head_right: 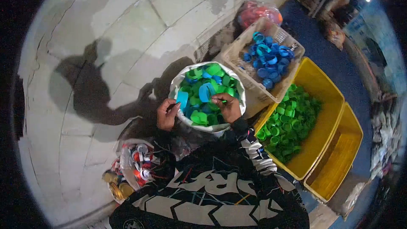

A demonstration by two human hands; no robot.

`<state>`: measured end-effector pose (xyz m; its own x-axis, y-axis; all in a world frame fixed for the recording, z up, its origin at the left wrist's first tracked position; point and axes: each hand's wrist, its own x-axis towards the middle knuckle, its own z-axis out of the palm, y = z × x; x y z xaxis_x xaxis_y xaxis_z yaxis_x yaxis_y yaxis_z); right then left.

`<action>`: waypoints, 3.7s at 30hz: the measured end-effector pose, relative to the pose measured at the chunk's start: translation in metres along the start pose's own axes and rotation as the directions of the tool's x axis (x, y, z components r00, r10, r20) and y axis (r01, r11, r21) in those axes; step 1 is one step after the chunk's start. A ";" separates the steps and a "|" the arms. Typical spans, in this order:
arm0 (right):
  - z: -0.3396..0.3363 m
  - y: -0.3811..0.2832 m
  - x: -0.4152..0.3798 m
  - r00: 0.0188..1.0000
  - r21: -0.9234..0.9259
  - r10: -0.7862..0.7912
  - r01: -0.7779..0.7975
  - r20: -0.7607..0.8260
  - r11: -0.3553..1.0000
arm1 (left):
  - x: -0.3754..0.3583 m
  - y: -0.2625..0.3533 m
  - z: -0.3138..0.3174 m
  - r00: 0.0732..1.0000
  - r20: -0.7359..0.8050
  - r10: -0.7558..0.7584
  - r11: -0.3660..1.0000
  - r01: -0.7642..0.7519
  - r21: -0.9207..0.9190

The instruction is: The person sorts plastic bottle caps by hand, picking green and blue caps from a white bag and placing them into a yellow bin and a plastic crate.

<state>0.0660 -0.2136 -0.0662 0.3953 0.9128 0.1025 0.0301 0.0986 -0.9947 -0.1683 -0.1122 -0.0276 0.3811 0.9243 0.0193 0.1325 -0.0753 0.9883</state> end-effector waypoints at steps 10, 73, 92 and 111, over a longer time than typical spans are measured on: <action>-0.107 -0.004 -0.113 0.804 -0.398 -0.153 -0.111 -0.575 0.911 | -0.013 0.027 0.204 0.810 0.530 0.250 0.907 -0.387 0.163; -0.015 0.030 -0.071 0.974 -0.735 0.003 -0.173 -0.226 0.655 | 0.197 0.037 0.080 0.574 0.800 0.175 0.306 -0.804 0.510; -0.046 0.022 -0.067 0.976 -0.606 -0.064 -0.076 -0.206 0.792 | 0.065 0.006 0.089 0.857 0.426 0.291 0.788 -0.467 0.401; -0.241 -0.040 -0.195 0.571 -0.690 -0.420 -0.417 -0.705 0.592 | -0.028 0.061 0.423 0.432 0.841 0.324 0.610 -0.775 0.163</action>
<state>0.2085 -0.4911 -0.0494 0.8605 0.2007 0.4682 0.4867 -0.5955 -0.6391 0.2162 -0.3009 -0.0321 0.9776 0.0604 0.2018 -0.0655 -0.8234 0.5636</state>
